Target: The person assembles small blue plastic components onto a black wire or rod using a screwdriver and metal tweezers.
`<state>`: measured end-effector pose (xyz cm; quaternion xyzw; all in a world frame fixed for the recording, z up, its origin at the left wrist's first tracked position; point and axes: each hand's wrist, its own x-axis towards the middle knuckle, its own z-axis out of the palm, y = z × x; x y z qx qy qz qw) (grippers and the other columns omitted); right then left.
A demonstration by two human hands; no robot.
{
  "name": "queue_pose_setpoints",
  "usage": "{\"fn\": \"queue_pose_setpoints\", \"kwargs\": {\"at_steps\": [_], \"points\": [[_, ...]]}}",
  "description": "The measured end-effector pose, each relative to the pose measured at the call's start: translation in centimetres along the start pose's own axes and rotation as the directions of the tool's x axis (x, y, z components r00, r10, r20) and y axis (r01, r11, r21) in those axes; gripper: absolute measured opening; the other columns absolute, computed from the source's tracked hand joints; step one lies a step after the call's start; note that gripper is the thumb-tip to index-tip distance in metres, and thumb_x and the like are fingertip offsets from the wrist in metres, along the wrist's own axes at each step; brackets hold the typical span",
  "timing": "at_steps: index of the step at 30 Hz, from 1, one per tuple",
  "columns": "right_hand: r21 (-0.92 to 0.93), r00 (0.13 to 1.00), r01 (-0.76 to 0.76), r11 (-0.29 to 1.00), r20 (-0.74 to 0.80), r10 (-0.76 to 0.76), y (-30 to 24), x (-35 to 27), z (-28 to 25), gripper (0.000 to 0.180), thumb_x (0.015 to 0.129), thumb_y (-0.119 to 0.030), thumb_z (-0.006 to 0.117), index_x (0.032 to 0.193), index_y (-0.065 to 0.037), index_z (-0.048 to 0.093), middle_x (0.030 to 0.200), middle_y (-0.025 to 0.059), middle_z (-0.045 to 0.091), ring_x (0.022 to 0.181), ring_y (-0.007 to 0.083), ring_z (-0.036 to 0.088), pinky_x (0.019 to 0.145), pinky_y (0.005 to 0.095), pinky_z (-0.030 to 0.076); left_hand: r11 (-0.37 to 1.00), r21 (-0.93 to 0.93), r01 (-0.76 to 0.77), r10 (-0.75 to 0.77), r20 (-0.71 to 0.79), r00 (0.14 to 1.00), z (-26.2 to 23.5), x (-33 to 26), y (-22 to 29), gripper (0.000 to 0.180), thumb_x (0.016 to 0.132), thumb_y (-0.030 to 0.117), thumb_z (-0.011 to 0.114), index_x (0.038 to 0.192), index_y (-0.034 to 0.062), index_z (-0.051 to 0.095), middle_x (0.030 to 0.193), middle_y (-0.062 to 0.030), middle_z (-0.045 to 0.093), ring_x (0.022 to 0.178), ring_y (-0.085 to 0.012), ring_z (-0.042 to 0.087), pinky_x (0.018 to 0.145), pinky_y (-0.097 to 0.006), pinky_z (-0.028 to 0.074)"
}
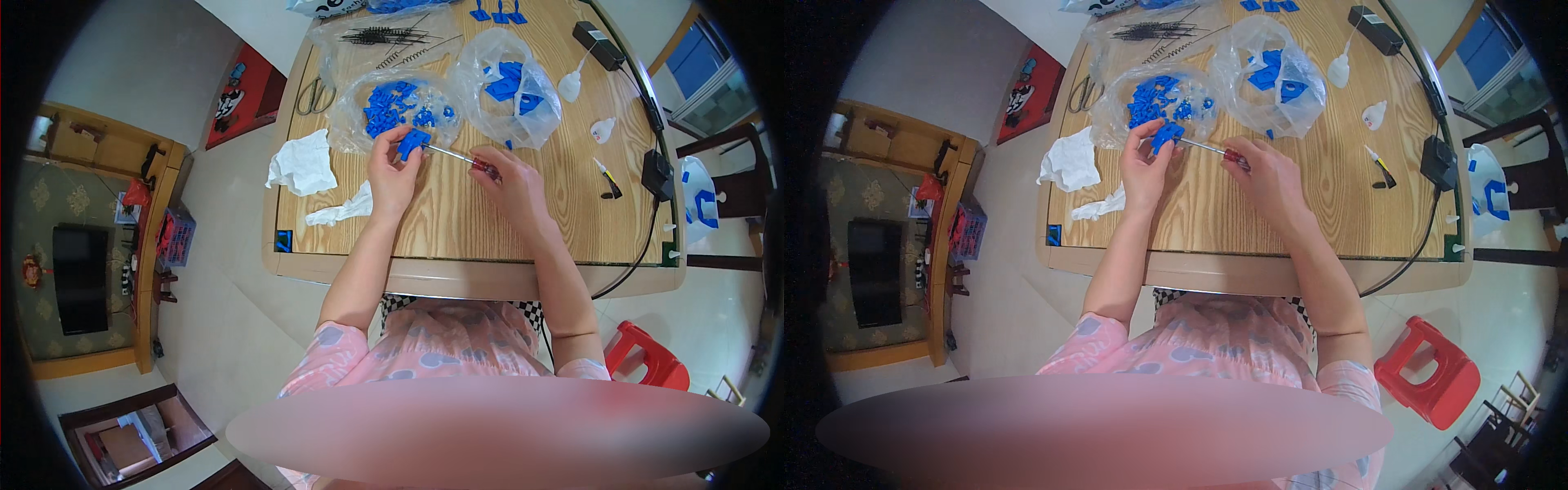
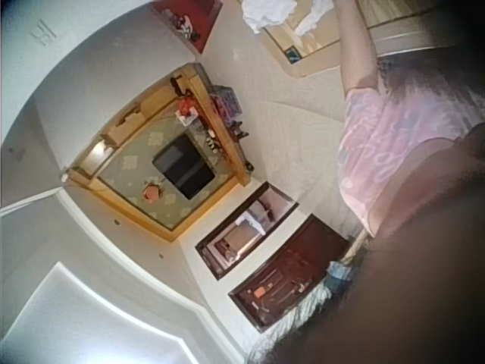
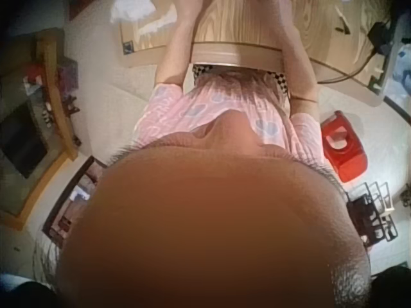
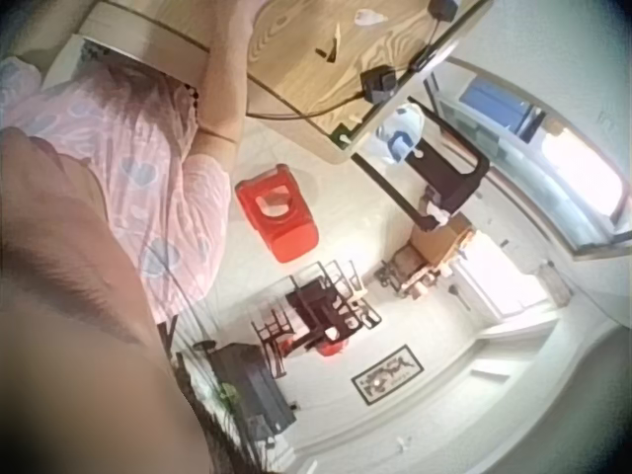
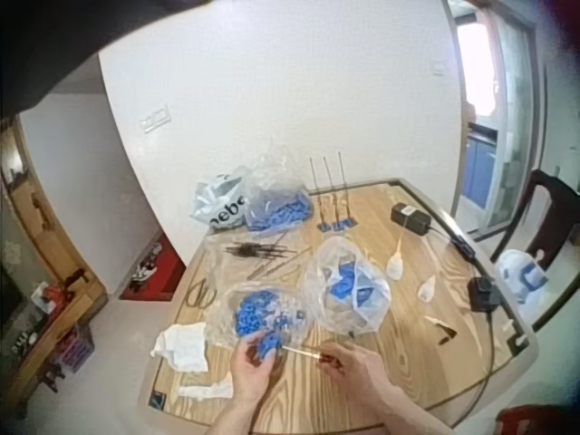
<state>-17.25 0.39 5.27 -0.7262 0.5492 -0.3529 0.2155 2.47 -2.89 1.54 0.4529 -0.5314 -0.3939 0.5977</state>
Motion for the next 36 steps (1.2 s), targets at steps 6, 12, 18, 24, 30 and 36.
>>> {"fn": "queue_pose_setpoints", "kwargs": {"at_steps": [6,12,18,24,30,36], "points": [[-0.007,0.995,0.077,0.997,-0.059,-0.077,0.5,0.2,0.4,0.022,0.082,-0.022,0.064,0.101,-0.011,0.063,0.084,0.0094,0.064,0.077,0.0281,0.063,0.069,0.038,0.049,0.999,0.033,0.004,-0.003,-0.043,0.999,-0.1,0.3,0.2,0.032,0.081,-0.009,0.057,0.112,-0.001,0.051,0.112,-0.0108,0.051,0.097,-0.0178,0.057,0.076,-0.031,0.058],[0.003,0.997,0.044,0.999,-0.061,-0.044,0.1,0.0,0.0,0.023,0.08,-0.024,0.067,0.098,-0.009,0.067,0.081,0.0095,0.065,0.072,0.027,0.063,0.066,0.0357,0.05,0.999,-0.051,-0.006,0.003,-0.048,0.999,-0.1,0.3,0.2,0.03,0.082,-0.009,0.057,0.11,-0.0012,0.051,0.111,-0.01,0.052,0.098,-0.0182,0.058,0.078,-0.03,0.057],[0.225,0.992,-0.123,0.967,0.051,0.115,0.4,0.1,0.0,0.029,0.081,-0.026,0.068,0.101,-0.005,0.067,0.082,0.0141,0.068,0.069,0.023,0.066,0.065,0.0315,0.051,0.994,-0.108,-0.032,0.026,-0.058,0.998,0.0,0.2,0.8,0.029,0.082,-0.009,0.058,0.109,-0.0019,0.051,0.111,-0.0097,0.054,0.098,-0.0179,0.059,0.08,-0.03,0.055],[0.293,0.992,-0.127,0.947,0.05,0.118,1.1,0.3,0.9,0.029,0.082,-0.025,0.068,0.101,-0.004,0.067,0.079,0.0137,0.068,0.066,0.02,0.064,0.065,0.0309,0.05,0.991,-0.119,-0.056,0.049,-0.06,0.997,-0.1,0.3,0.8,0.032,0.081,-0.011,0.058,0.111,-0.0017,0.05,0.11,-0.0091,0.053,0.099,-0.0164,0.057,0.083,-0.029,0.054],[0.303,0.979,-0.192,0.934,0.127,0.16,0.7,0.3,0.2,0.029,0.082,-0.025,0.067,0.101,-0.004,0.067,0.074,0.0118,0.066,0.061,0.0159,0.059,0.062,0.0296,0.048,0.992,-0.109,-0.064,0.057,-0.065,0.996,0.0,0.2,1.2,0.032,0.081,-0.011,0.058,0.11,-0.0018,0.05,0.11,-0.0089,0.053,0.098,-0.0165,0.057,0.084,-0.029,0.054],[0.344,0.982,-0.174,0.923,0.133,0.136,0.5,0.4,0.0,0.029,0.084,-0.024,0.066,0.101,-0.001,0.066,0.074,0.0104,0.066,0.062,0.0123,0.056,0.061,0.0286,0.046,0.99,-0.115,-0.08,0.072,-0.07,0.995,-0.2,0.3,0.8,0.031,0.081,-0.011,0.058,0.11,-0.0019,0.051,0.11,-0.0091,0.053,0.098,-0.0165,0.057,0.084,-0.029,0.054]]}}
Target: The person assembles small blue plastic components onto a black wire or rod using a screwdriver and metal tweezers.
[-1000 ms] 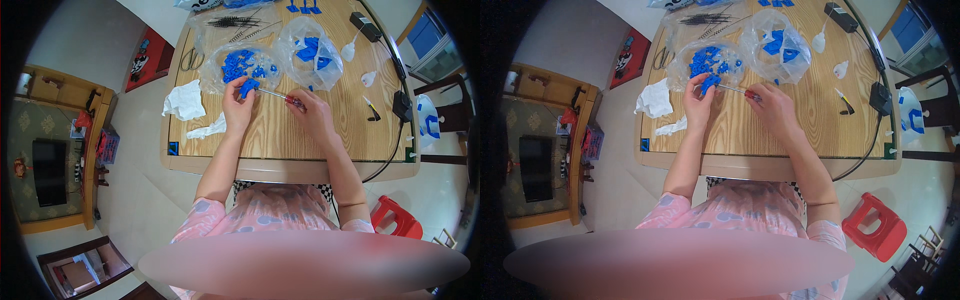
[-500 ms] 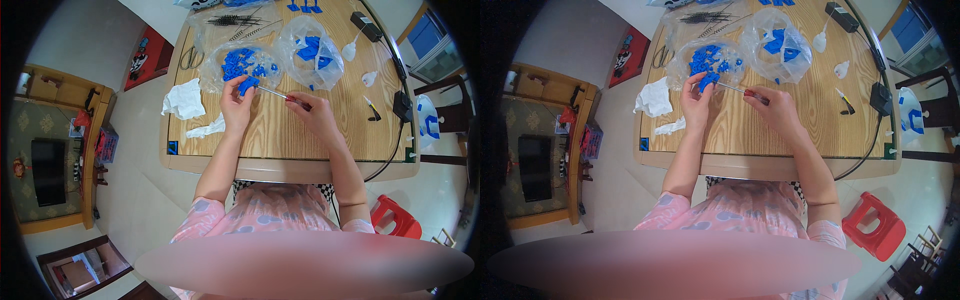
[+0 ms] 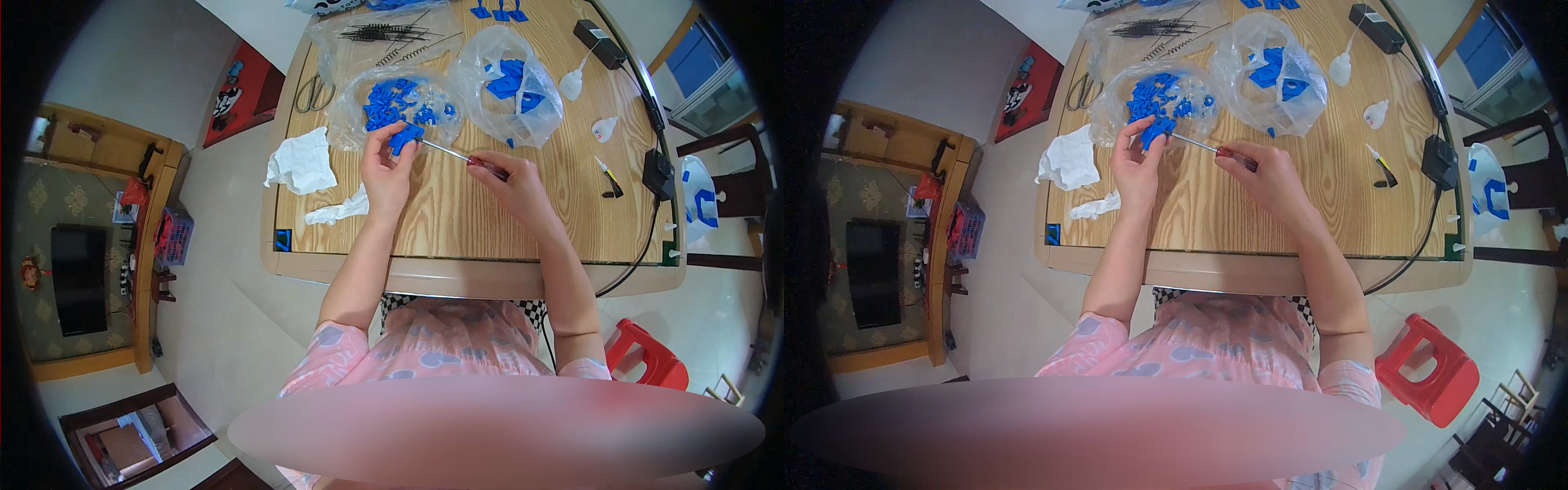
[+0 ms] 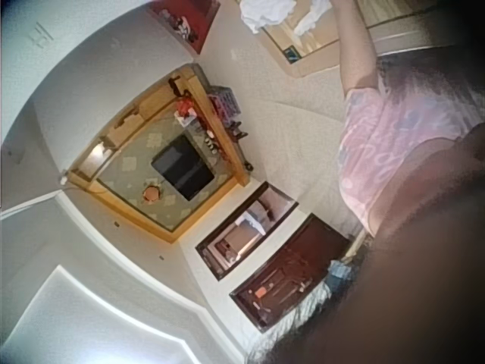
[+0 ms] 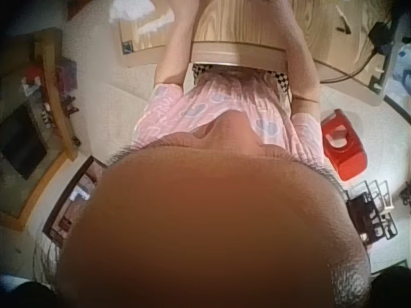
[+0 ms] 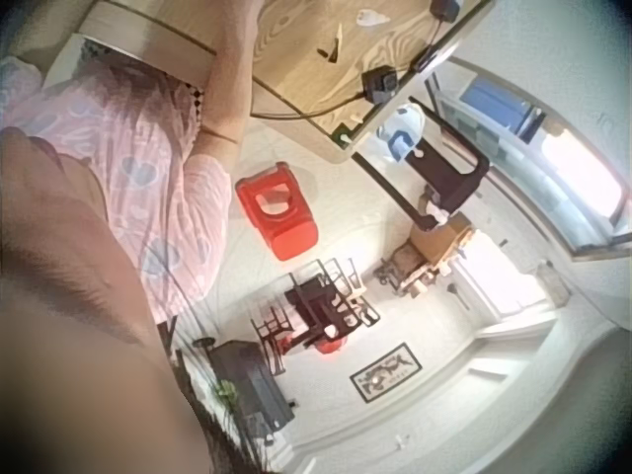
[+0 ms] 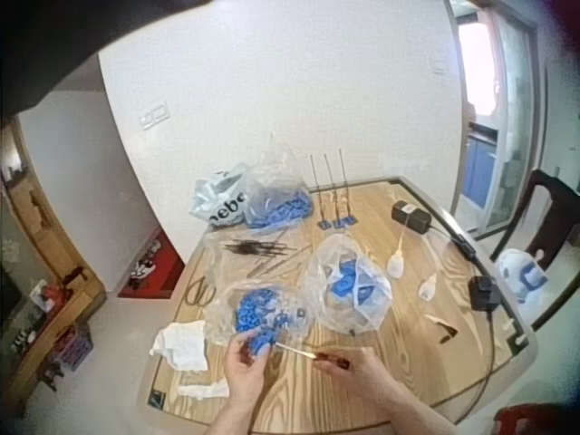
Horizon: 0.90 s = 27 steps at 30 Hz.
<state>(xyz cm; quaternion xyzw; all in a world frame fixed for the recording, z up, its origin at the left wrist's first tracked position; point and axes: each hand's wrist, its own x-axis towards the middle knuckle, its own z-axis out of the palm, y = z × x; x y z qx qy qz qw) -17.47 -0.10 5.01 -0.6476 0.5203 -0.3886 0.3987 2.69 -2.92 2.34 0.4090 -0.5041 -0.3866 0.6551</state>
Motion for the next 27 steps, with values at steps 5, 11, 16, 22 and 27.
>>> {"fn": "queue_pose_setpoints", "kwargs": {"at_steps": [5,11,16,22,27], "points": [[0.011,0.999,-0.045,0.999,0.031,0.045,-0.4,0.0,-0.3,0.029,0.084,-0.023,0.065,0.101,0.0,0.066,0.074,0.0089,0.065,0.062,0.0102,0.052,0.061,0.0276,0.045,1.0,-0.002,0.003,-0.003,0.002,1.0,0.0,-0.1,0.1,0.031,0.081,-0.011,0.058,0.11,-0.0018,0.051,0.11,-0.0092,0.052,0.099,-0.0168,0.057,0.084,-0.029,0.054],[0.024,0.998,-0.045,0.999,0.037,0.044,0.1,0.1,-0.2,0.03,0.085,-0.024,0.065,0.101,0.001,0.066,0.072,0.0071,0.063,0.062,0.0094,0.05,0.06,0.0266,0.044,0.999,-0.045,0.008,-0.008,0.003,1.0,0.0,0.0,-0.1,0.031,0.081,-0.011,0.058,0.109,-0.0016,0.052,0.111,-0.0087,0.052,0.101,-0.017,0.056,0.084,-0.029,0.054],[0.045,0.998,-0.054,0.998,0.026,0.052,0.3,0.2,0.0,0.031,0.084,-0.025,0.066,0.101,0.001,0.066,0.072,0.0073,0.064,0.064,0.009,0.052,0.061,0.026,0.045,0.999,-0.012,-0.032,0.032,-0.011,0.999,-0.1,0.0,-0.4,0.03,0.082,-0.01,0.058,0.11,-0.0032,0.051,0.114,-0.0123,0.055,0.1,-0.0208,0.059,0.083,-0.031,0.055],[-0.009,0.998,0.03,1.0,-0.051,-0.031,0.4,0.0,0.9,0.03,0.083,-0.026,0.067,0.102,-0.003,0.066,0.078,0.0116,0.067,0.068,0.0145,0.062,0.065,0.028,0.048,0.998,-0.051,-0.026,0.025,-0.019,1.0,0.1,0.0,-0.3,0.035,0.082,-0.01,0.058,0.115,-0.0027,0.049,0.113,-0.0121,0.054,0.1,-0.0196,0.058,0.084,-0.032,0.054],[-0.197,0.998,0.041,0.98,-0.032,-0.049,-0.9,-0.2,0.5,0.026,0.084,-0.026,0.064,0.102,-0.006,0.064,0.077,0.0138,0.065,0.067,0.0276,0.062,0.063,0.0343,0.049,0.995,-0.095,0.009,-0.011,-0.014,1.0,0.4,-0.1,0.4,0.039,0.085,-0.003,0.057,0.123,-0.0019,0.045,0.111,-0.0126,0.055,0.09,-0.0172,0.061,0.075,-0.03,0.055]]}}
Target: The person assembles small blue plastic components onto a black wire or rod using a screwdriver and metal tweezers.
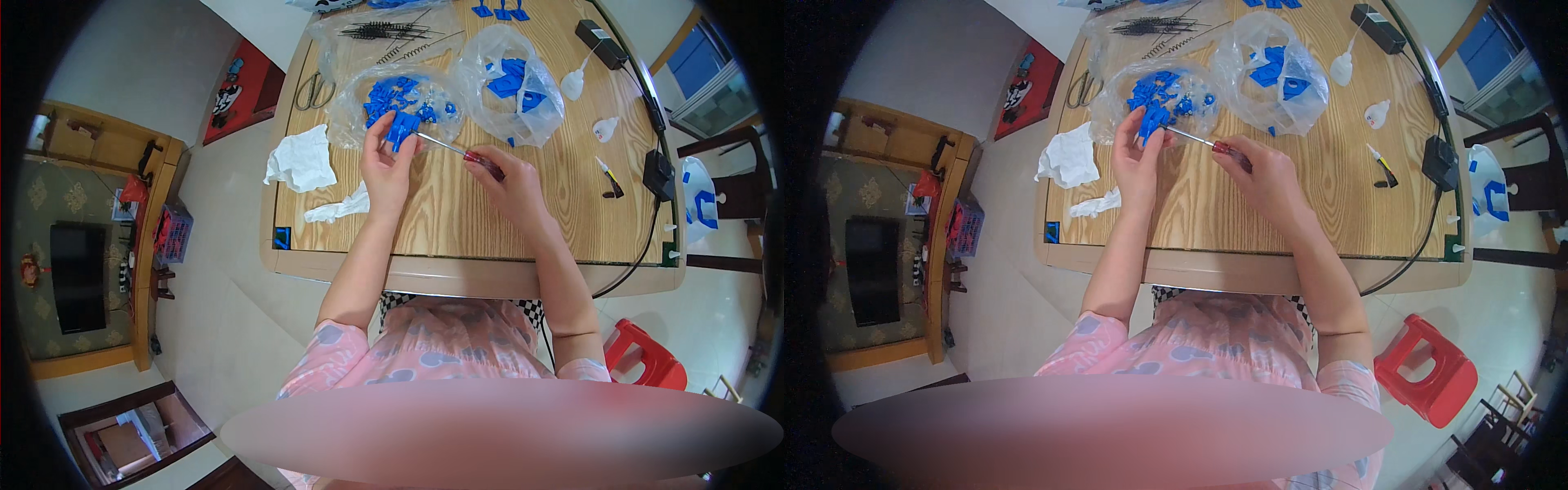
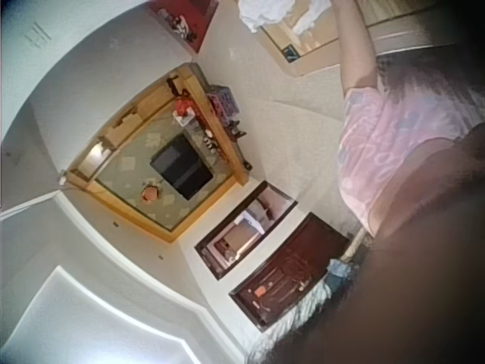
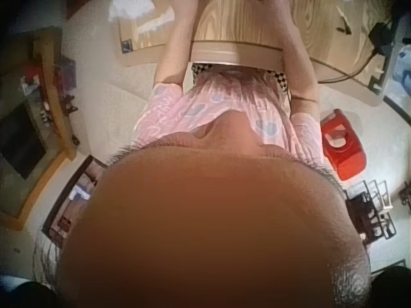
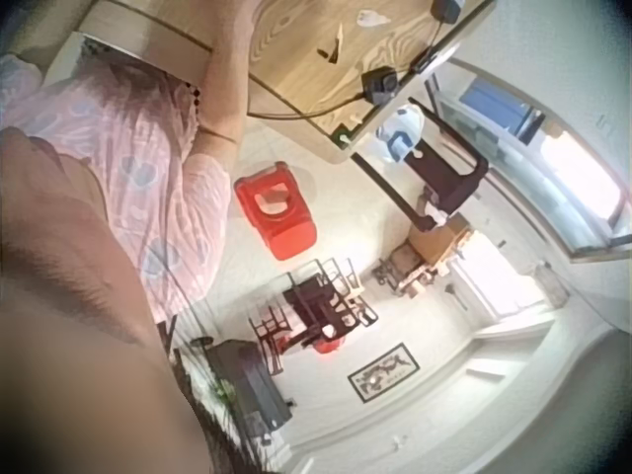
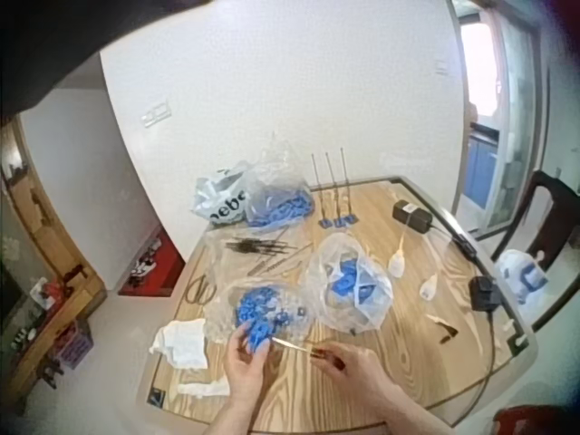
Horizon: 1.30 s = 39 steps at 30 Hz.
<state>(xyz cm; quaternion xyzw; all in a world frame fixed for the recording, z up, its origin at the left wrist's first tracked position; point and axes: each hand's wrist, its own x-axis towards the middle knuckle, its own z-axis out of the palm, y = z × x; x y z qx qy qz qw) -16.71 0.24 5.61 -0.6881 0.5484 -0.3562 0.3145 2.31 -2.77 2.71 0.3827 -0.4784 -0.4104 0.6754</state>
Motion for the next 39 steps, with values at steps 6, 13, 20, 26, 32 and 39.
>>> {"fn": "queue_pose_setpoints", "kwargs": {"at_steps": [6,13,20,26,32,39], "points": [[0.006,0.998,0.048,0.999,0.048,-0.049,0.4,0.1,-0.3,0.024,0.086,-0.025,0.062,0.098,-0.006,0.06,0.076,0.0141,0.064,0.068,0.0303,0.062,0.062,0.0379,0.047,0.931,-0.207,0.3,-0.289,0.079,0.954,-0.5,0.4,1.0,0.038,0.09,0.011,0.057,0.125,-0.0004,0.045,0.092,-0.011,0.062,0.065,-0.0129,0.058,0.058,-0.025,0.049],[-0.065,0.996,0.06,0.996,0.064,-0.056,0.5,-0.1,0.1,0.023,0.086,-0.025,0.06,0.1,-0.007,0.058,0.076,0.0144,0.064,0.07,0.0338,0.061,0.063,0.0398,0.047,0.978,-0.076,0.192,-0.204,-0.201,0.958,-2.0,1.3,0.3,0.021,0.09,0.014,0.059,0.106,0.0009,0.056,0.081,-0.0053,0.06,0.058,-0.0094,0.053,0.052,-0.022,0.042],[-0.213,0.982,0.057,0.975,-0.166,-0.093,1.6,0.3,-0.1,0.017,0.085,-0.016,0.057,0.097,-0.004,0.06,0.091,0.0151,0.06,0.088,0.0319,0.057,0.076,0.0401,0.045,0.791,-0.492,0.363,-0.423,-0.012,0.906,-2.2,1.2,-0.4,0.031,0.095,0.021,0.048,0.117,-0.0004,0.052,0.091,-0.0097,0.059,0.075,-0.016,0.057,0.067,-0.029,0.049],[-0.371,0.978,0.04,0.928,-0.175,-0.113,3.9,0.9,-0.6,0.015,0.08,-0.015,0.059,0.09,-0.004,0.061,0.089,0.0152,0.06,0.092,0.0307,0.055,0.079,0.0406,0.045,0.663,-0.601,0.445,-0.511,0.071,0.857,-1.9,0.9,-0.8,0.034,0.097,0.02,0.041,0.12,-0.0044,0.048,0.092,-0.013,0.058,0.085,-0.0247,0.06,0.082,-0.04,0.052],[-0.387,0.999,-0.05,0.921,-0.023,0.045,3.3,0.5,-0.5,0.022,0.079,-0.021,0.062,0.089,-0.002,0.059,0.087,0.0146,0.061,0.084,0.032,0.059,0.074,0.0418,0.046,0.629,-0.587,0.51,-0.57,0.098,0.816,-1.2,0.2,-0.7,0.035,0.097,0.022,0.039,0.12,-0.0035,0.049,0.089,-0.0119,0.058,0.082,-0.0233,0.06,0.08,-0.04,0.052],[-0.498,0.984,-0.153,0.854,0.0,0.177,1.9,0.3,-0.8,0.027,0.078,-0.025,0.065,0.095,-0.004,0.058,0.091,0.0138,0.061,0.09,0.0308,0.059,0.076,0.0413,0.046,0.549,-0.522,0.653,-0.611,0.283,0.739,-0.4,-1.3,-1.4,0.04,0.096,0.026,0.038,0.122,-0.002,0.048,0.089,-0.0086,0.059,0.084,-0.0199,0.057,0.076,-0.034,0.048]]}}
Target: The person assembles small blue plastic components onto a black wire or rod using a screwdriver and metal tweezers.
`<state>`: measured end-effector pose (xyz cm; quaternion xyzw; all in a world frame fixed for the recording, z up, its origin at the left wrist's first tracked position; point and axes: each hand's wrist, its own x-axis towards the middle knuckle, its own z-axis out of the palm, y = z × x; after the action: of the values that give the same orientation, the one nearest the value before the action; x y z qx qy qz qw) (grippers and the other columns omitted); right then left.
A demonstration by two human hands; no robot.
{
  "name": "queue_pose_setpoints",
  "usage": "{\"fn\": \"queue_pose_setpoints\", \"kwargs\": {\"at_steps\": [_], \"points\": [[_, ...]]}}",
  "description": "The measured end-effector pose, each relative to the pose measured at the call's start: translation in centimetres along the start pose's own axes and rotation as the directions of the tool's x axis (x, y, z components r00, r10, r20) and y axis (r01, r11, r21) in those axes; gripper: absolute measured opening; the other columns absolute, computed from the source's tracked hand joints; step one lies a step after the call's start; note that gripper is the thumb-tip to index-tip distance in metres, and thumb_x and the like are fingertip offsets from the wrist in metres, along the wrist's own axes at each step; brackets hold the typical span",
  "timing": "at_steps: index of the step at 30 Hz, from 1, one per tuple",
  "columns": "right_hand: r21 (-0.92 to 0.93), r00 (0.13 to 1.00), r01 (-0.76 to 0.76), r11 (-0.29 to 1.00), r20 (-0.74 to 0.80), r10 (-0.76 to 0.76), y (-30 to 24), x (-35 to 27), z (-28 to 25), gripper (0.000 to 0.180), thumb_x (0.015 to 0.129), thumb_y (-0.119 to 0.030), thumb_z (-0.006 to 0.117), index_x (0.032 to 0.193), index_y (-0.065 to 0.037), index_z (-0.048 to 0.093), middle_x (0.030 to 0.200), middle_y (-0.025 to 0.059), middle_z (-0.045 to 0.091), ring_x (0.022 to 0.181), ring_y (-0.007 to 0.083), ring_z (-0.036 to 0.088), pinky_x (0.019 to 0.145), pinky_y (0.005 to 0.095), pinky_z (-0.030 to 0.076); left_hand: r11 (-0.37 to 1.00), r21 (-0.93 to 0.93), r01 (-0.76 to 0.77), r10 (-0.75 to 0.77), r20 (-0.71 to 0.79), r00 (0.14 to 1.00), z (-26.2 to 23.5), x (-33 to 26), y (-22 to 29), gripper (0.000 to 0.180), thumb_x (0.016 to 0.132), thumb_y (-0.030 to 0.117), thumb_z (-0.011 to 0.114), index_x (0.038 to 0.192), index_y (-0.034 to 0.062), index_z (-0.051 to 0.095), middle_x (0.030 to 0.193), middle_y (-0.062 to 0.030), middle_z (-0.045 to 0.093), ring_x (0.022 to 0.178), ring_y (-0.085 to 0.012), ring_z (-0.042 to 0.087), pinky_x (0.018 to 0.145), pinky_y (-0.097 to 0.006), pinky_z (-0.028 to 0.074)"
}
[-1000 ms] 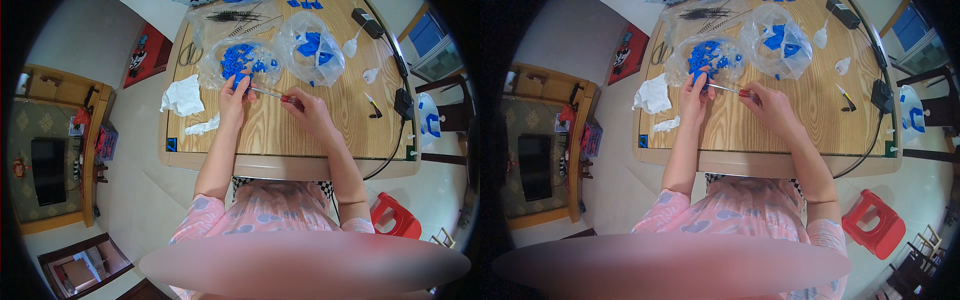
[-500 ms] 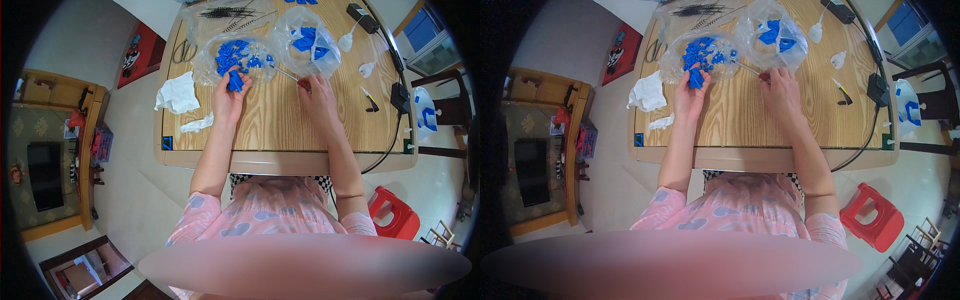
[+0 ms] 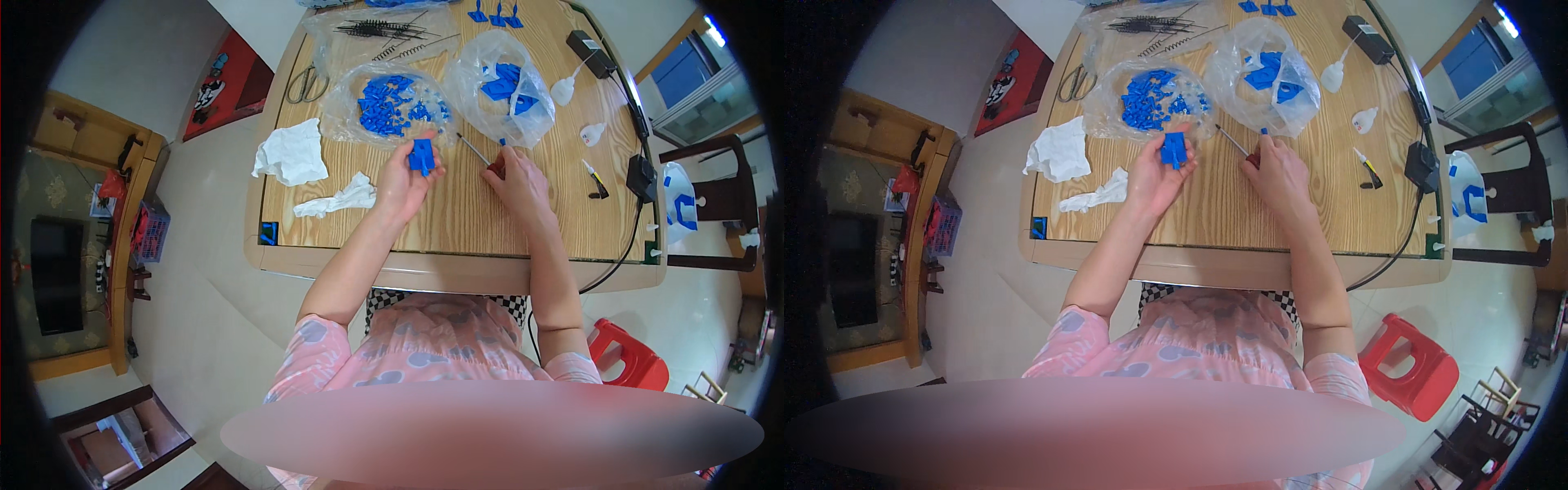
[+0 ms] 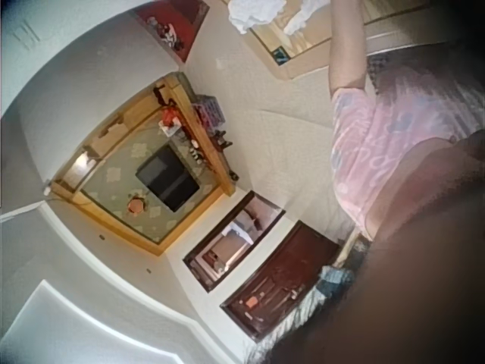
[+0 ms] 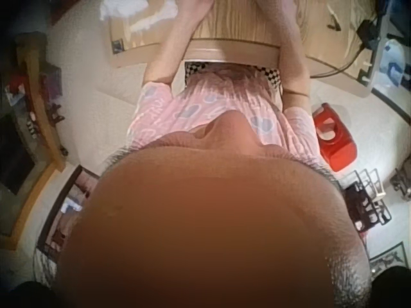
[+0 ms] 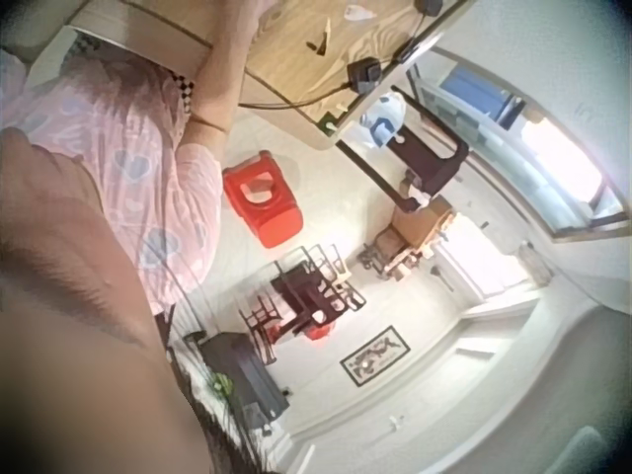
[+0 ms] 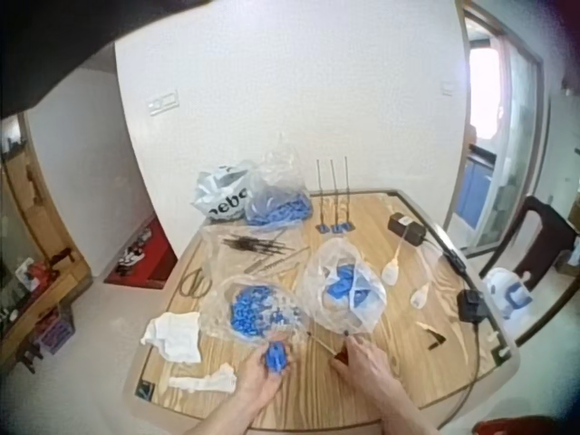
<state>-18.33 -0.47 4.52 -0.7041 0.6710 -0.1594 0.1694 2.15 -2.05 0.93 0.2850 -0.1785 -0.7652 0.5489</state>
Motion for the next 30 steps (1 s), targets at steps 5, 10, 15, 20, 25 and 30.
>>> {"fn": "queue_pose_setpoints", "kwargs": {"at_steps": [5,10,15,20,25,30], "points": [[0.003,0.854,0.423,0.906,-0.336,-0.398,-2.7,-0.9,1.3,0.037,0.075,-0.023,0.068,0.107,-0.007,0.058,0.103,0.011,0.059,0.101,0.0296,0.054,0.087,0.0421,0.041,0.993,-0.093,0.077,-0.074,0.035,0.997,0.2,0.1,-0.9,0.037,0.096,0.024,0.035,0.119,-0.0008,0.05,0.093,-0.0098,0.06,0.088,-0.0207,0.057,0.083,-0.036,0.046],[0.0,0.736,0.624,0.781,-0.335,-0.588,-4.0,-0.8,2.1,0.046,0.073,-0.023,0.069,0.115,-0.008,0.055,0.113,0.0082,0.056,0.106,0.0286,0.052,0.092,0.0427,0.038,0.986,-0.097,0.138,-0.139,-0.001,0.99,2.4,-0.8,-1.3,0.035,0.099,0.028,0.029,0.113,0.0042,0.051,0.099,-0.009,0.059,0.089,-0.0202,0.056,0.084,-0.036,0.045],[0.04,0.701,0.689,0.724,-0.293,-0.651,-2.9,-0.3,2.0,0.045,0.075,-0.023,0.067,0.115,-0.008,0.055,0.112,0.0089,0.057,0.105,0.0282,0.053,0.093,0.0436,0.038,0.988,-0.035,0.149,-0.147,0.047,0.988,1.1,0.0,-2.1,0.037,0.1,0.032,0.029,0.109,0.0043,0.051,0.1,-0.009,0.058,0.09,-0.0198,0.055,0.082,-0.035,0.045],[0.052,0.683,0.671,0.74,-0.431,-0.59,-2.9,0.0,3.0,0.032,0.078,-0.02,0.066,0.107,-0.006,0.06,0.101,0.0106,0.06,0.095,0.0284,0.057,0.086,0.0408,0.043,0.995,0.007,0.098,-0.098,-0.01,0.995,1.4,0.1,-2.3,0.035,0.1,0.032,0.031,0.107,0.0046,0.052,0.095,-0.0073,0.058,0.084,-0.0187,0.055,0.077,-0.035,0.045],[0.314,0.825,0.515,0.798,-0.433,-0.363,-3.0,-0.3,2.7,0.019,0.084,-0.018,0.061,0.094,-0.002,0.064,0.088,0.0123,0.06,0.084,0.0284,0.058,0.076,0.0366,0.046,0.99,0.105,0.095,-0.104,0.083,0.991,1.5,-0.3,-2.5,0.034,0.1,0.032,0.032,0.105,0.0057,0.053,0.087,-0.0057,0.058,0.074,-0.0163,0.052,0.068,-0.032,0.042],[0.493,0.837,0.527,0.693,-0.442,-0.323,-2.1,0.5,4.0,0.018,0.09,-0.014,0.053,0.096,-0.002,0.065,0.087,0.0127,0.059,0.083,0.0294,0.058,0.074,0.036,0.046,0.977,0.023,0.21,-0.211,0.179,0.961,0.9,0.1,-1.5,0.033,0.099,0.03,0.029,0.102,0.0064,0.053,0.079,-0.0061,0.056,0.068,-0.0161,0.051,0.061,-0.03,0.041]]}}
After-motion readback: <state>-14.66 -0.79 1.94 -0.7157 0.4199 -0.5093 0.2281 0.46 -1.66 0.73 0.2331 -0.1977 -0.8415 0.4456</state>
